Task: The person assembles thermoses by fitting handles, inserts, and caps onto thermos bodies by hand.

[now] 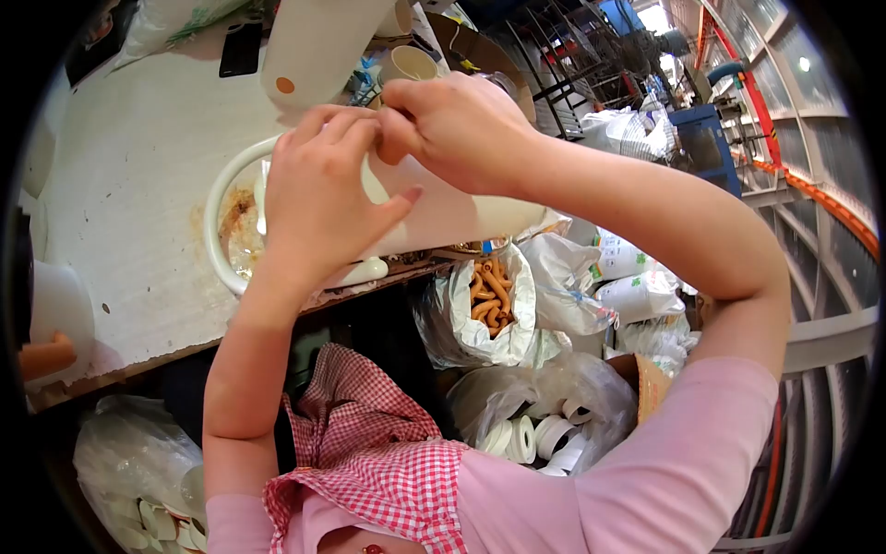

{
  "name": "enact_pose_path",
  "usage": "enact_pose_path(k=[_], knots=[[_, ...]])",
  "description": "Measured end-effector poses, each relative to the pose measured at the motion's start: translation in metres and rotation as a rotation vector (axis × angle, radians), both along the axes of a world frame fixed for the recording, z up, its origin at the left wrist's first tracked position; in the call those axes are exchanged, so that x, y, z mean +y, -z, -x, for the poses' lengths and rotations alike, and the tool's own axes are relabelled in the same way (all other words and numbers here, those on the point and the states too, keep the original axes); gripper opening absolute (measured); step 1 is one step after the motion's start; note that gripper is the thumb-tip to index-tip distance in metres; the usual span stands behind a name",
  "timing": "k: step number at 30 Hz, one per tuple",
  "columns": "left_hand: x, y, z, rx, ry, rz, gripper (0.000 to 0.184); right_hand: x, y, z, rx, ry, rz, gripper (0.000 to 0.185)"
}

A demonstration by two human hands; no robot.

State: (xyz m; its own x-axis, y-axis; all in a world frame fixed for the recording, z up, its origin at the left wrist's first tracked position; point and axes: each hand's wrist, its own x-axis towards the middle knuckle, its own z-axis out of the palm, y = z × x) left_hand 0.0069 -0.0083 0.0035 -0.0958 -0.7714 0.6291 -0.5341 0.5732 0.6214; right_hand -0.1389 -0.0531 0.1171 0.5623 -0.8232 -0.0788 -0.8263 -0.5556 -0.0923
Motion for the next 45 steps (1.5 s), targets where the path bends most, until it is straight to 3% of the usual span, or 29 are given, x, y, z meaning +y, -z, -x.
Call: enact_pose_path(k=[5,7,8,9,11,12,13,15,17,21,24,27,29,30,33,35,39,41,42,44,45], knots=[[0.0,-0.002,0.005,-0.013,0.018,0.088,0.045,0.002,0.001,0.022,-0.179,0.01,0.092,0.03],[-0.002,-0.002,0.004,-0.061,0.002,0.079,0.048,0.004,0.023,0.058,-0.901,-0.004,0.53,0.029],[-0.001,-0.002,0.004,-0.078,0.009,0.126,0.049,0.008,0.03,0.085,-0.99,0.051,0.71,0.035],[-0.002,-0.001,0.004,-0.102,0.018,0.129,0.051,0.006,0.05,0.117,-0.981,0.107,0.746,0.035],[-0.006,-0.003,0.007,-0.137,0.023,0.035,0.06,0.005,0.098,0.178,-0.662,0.616,1.156,0.038],[-0.014,-0.001,0.011,-0.038,0.051,-0.031,0.061,0.005,0.108,0.198,-0.952,0.674,0.579,0.038],[-0.016,-0.008,0.021,0.236,0.238,-0.18,0.055,0.011,0.117,0.21,-1.216,0.68,-0.02,0.038],[-0.025,-0.024,0.029,0.166,0.232,-0.15,0.039,0.032,0.113,0.188,-1.367,0.744,-0.075,0.035],[-0.036,-0.024,0.04,0.139,0.108,-0.227,0.036,0.02,0.125,0.197,-1.354,0.69,-0.062,0.032],[-0.03,-0.023,0.059,0.164,-0.031,-0.112,0.047,0.021,0.12,0.191,-1.313,0.701,-0.041,0.037],[-0.029,-0.024,0.068,0.056,-0.293,-0.044,0.049,0.025,0.126,0.191,-1.317,0.666,-0.003,0.037],[-0.036,-0.028,0.06,0.076,-0.252,-0.115,0.051,0.028,0.125,0.2,-1.313,0.663,0.095,0.034],[-0.042,-0.035,0.05,0.161,-0.184,-0.26,0.049,0.046,0.124,0.213,-1.379,0.641,0.385,0.032],[-0.04,-0.044,0.042,0.209,-0.173,-0.281,0.048,0.05,0.135,0.238,-1.421,0.45,0.379,0.029],[-0.023,-0.077,0.01,0.169,-0.277,-0.34,0.044,0.09,0.152,0.271,-1.277,0.622,0.205,0.022],[0.003,-0.083,-0.016,0.233,-0.328,-0.347,0.036,0.111,0.166,0.265,-1.158,0.653,-0.096,0.019],[0.062,-0.078,-0.078,0.261,-0.532,-0.181,0.025,0.095,0.184,0.222,-0.684,0.37,0.187,0.019],[0.096,-0.077,-0.099,0.285,-0.58,-0.161,0.024,0.07,0.202,0.203,-0.401,0.369,0.321,0.016],[0.111,-0.075,-0.11,0.289,-0.572,-0.192,0.024,0.062,0.208,0.201,-0.407,0.357,0.319,0.016],[0.136,-0.069,-0.126,0.298,-0.584,-0.215,0.024,0.045,0.215,0.192,-0.001,0.36,0.275,0.015],[0.148,-0.064,-0.131,0.312,-0.596,-0.211,0.024,0.041,0.217,0.188,-0.006,0.338,0.277,0.015]])
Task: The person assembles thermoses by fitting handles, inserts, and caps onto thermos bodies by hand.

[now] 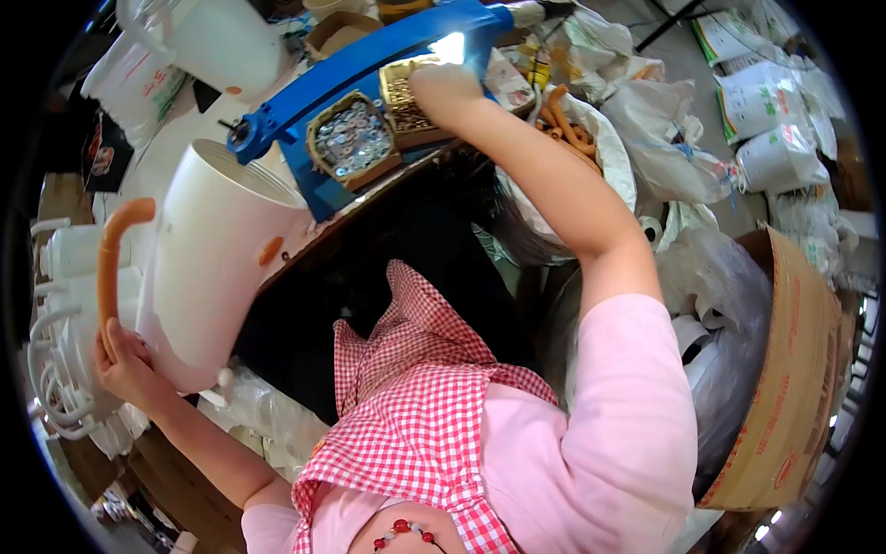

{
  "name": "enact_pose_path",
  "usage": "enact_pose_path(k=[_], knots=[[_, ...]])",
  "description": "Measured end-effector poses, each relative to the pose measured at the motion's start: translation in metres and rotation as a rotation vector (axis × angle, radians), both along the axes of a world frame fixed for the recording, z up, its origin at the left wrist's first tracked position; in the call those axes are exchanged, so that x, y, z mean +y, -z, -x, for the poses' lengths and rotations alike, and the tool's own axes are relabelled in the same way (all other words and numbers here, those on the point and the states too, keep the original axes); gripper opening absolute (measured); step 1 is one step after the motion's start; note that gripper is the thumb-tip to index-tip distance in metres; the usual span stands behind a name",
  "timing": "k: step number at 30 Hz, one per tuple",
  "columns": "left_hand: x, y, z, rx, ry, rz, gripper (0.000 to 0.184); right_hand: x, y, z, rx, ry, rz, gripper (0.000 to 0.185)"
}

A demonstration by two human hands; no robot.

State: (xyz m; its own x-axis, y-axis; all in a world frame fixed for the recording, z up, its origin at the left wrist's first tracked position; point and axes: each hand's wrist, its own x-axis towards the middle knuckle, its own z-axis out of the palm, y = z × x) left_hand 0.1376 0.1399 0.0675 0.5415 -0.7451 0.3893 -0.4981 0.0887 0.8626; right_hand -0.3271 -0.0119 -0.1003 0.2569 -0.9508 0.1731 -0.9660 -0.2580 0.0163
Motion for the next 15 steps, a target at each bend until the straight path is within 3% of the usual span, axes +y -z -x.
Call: enact_pose_path(k=[7,15], knots=[[0.043,0.036,-0.018,0.134,0.033,-0.012,0.026,0.008,-0.004,0.01,-0.042,-0.03,0.074,0.013],[0.047,0.051,-0.022,0.175,0.019,-0.026,0.024,0.012,-0.018,0.011,-0.541,0.075,0.012,0.016]])
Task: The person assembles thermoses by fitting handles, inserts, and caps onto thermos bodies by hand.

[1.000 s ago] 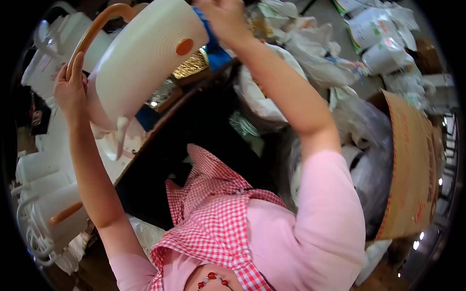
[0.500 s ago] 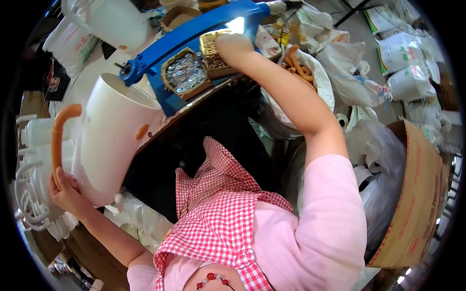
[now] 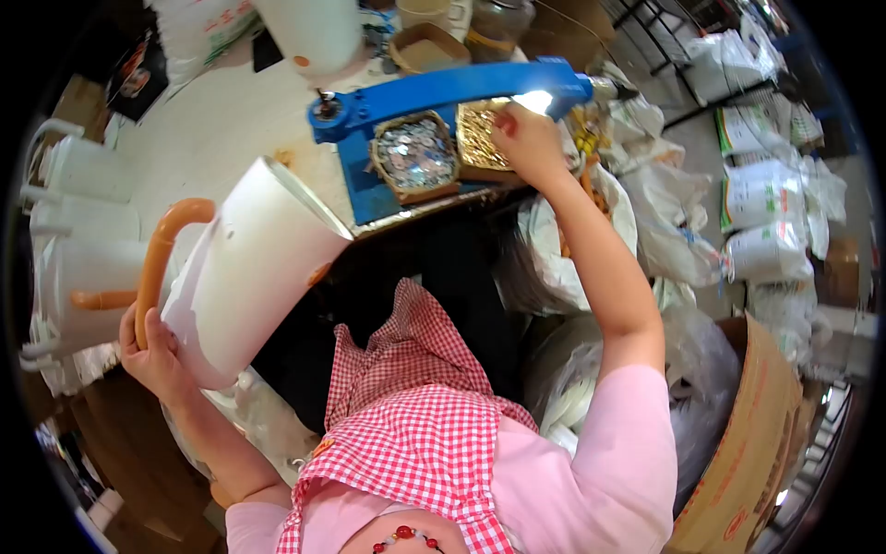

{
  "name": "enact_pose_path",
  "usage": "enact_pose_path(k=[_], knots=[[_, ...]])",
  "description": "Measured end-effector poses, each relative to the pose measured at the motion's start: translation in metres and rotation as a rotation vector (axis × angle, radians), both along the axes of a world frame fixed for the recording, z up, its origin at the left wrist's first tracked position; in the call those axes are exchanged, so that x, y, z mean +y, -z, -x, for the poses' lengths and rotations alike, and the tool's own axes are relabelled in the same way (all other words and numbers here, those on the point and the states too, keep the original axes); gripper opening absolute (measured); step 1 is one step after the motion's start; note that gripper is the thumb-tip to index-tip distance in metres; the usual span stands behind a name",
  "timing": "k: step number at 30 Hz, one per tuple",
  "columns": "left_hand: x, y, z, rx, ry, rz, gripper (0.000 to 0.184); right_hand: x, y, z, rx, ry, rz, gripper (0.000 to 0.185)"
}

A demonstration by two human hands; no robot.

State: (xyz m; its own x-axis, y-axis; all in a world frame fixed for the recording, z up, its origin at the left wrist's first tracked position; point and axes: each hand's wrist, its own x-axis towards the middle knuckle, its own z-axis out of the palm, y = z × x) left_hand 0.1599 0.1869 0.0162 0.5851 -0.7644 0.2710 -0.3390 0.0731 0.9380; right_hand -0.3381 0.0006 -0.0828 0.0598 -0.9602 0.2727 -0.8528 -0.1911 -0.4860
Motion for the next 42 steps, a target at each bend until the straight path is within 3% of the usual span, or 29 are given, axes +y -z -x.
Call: enact_pose_path(k=[8,10,13,18,24,29,34,42], knots=[[0.004,0.004,-0.005,-0.061,0.023,0.035,0.029,0.001,-0.004,-0.016,-0.249,0.01,0.025,0.013],[0.005,0.003,-0.005,-0.101,0.012,0.032,0.029,0.014,-0.027,-0.037,-0.36,-0.017,-0.06,0.011],[0.009,0.0,-0.002,0.061,0.057,-0.012,0.036,0.03,-0.07,-0.084,-0.671,-0.209,-0.143,0.01],[0.009,-0.002,0.0,-0.006,0.078,-0.026,0.037,-0.006,-0.108,-0.139,-0.742,-0.367,-0.055,0.012],[0.009,0.006,-0.005,-0.13,0.099,0.053,0.035,-0.032,-0.11,-0.157,-0.662,-0.473,-0.081,0.013],[0.012,0.0,-0.004,-0.037,0.097,-0.001,0.035,-0.038,-0.118,-0.162,-0.538,-0.521,-0.09,0.013],[0.012,0.001,-0.005,-0.056,0.102,-0.004,0.035,-0.041,-0.138,-0.165,-0.227,-0.535,-0.164,0.012],[0.013,0.0,-0.006,-0.028,0.081,0.004,0.037,-0.047,-0.127,-0.157,-0.407,-0.556,-0.213,0.012]])
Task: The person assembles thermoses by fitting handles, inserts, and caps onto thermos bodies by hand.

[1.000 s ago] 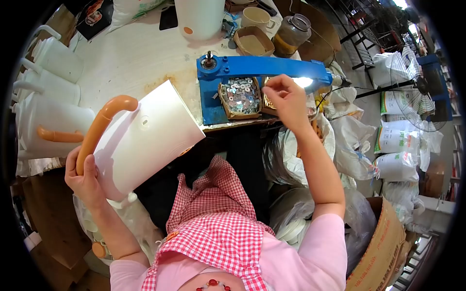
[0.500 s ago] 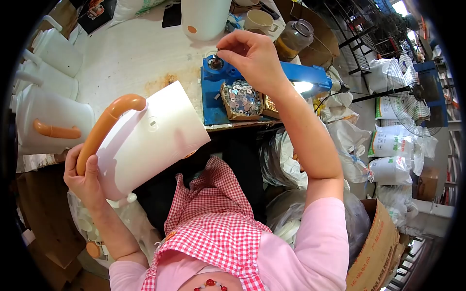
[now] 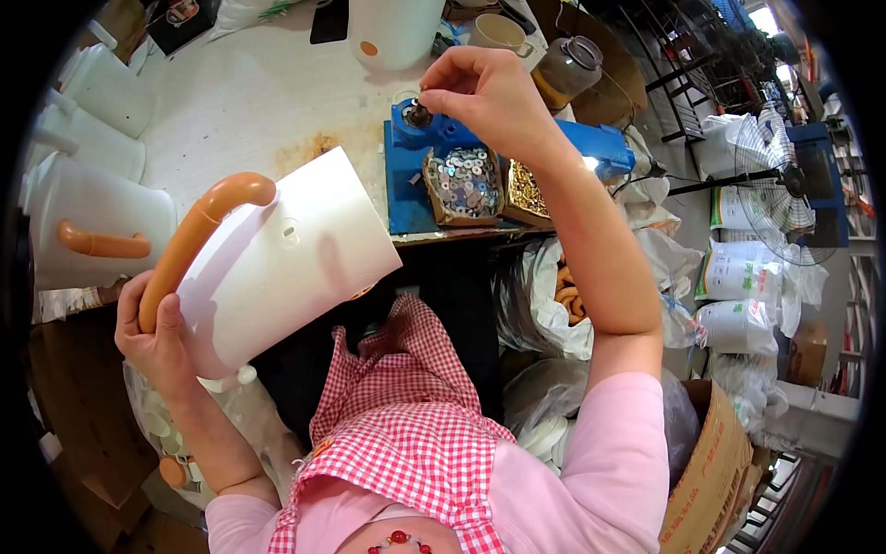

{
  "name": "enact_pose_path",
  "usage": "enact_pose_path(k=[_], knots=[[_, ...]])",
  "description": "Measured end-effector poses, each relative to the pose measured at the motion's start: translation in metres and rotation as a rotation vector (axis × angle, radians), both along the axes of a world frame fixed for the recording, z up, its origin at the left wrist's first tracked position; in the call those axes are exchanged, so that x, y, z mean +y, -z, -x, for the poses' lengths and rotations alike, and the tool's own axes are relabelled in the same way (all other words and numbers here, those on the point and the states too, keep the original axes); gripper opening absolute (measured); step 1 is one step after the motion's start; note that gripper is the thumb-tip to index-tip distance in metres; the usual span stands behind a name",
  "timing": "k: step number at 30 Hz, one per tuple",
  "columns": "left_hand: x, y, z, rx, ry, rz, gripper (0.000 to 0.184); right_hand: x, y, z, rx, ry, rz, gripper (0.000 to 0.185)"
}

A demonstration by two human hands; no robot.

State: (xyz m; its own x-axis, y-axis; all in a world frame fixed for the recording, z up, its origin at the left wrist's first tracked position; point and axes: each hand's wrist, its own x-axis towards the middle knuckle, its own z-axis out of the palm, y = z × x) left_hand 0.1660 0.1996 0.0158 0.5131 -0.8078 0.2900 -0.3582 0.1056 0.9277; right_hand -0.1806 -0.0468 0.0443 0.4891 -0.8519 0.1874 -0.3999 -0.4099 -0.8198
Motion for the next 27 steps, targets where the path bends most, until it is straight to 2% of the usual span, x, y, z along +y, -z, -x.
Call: enact_pose_path(k=[4,8,10,11,13,14,16,17,19,20,25,27], knots=[[-0.001,0.003,-0.001,-0.024,0.013,-0.008,0.038,0.0,0.006,0.0,-0.066,0.011,-0.025,0.011],[-0.002,0.008,-0.004,-0.035,0.016,0.027,0.036,0.021,0.016,0.009,-0.219,0.047,0.075,0.014],[-0.004,0.009,-0.004,-0.094,-0.013,0.063,0.034,0.042,0.022,0.028,-0.2,0.065,-0.198,0.015],[-0.004,0.01,-0.006,-0.095,-0.017,0.061,0.034,0.045,0.032,0.036,-0.201,0.061,-0.201,0.015],[-0.003,0.011,-0.01,-0.105,-0.02,0.046,0.035,0.055,0.066,0.053,0.089,0.108,-0.383,0.014],[-0.004,0.009,-0.007,-0.108,-0.011,0.04,0.035,0.056,0.085,0.058,0.085,0.115,-0.39,0.014],[-0.008,0.004,0.002,-0.066,-0.027,0.025,0.036,0.049,0.113,0.063,0.47,0.211,-0.055,0.015],[-0.009,0.005,0.002,-0.072,-0.023,0.021,0.036,0.048,0.118,0.062,0.464,0.214,-0.06,0.015],[-0.008,0.007,-0.001,-0.121,-0.026,0.013,0.037,0.047,0.122,0.054,0.624,0.127,0.2,0.017],[-0.007,0.006,0.0,-0.126,-0.023,0.01,0.037,0.048,0.123,0.05,0.682,0.116,0.201,0.014],[-0.003,0.003,-0.002,-0.038,-0.026,-0.07,0.043,0.049,0.126,0.056,0.554,0.1,0.224,0.008],[-0.006,0.006,-0.003,-0.082,-0.025,-0.024,0.041,0.053,0.121,0.058,0.42,0.182,0.062,0.009]])
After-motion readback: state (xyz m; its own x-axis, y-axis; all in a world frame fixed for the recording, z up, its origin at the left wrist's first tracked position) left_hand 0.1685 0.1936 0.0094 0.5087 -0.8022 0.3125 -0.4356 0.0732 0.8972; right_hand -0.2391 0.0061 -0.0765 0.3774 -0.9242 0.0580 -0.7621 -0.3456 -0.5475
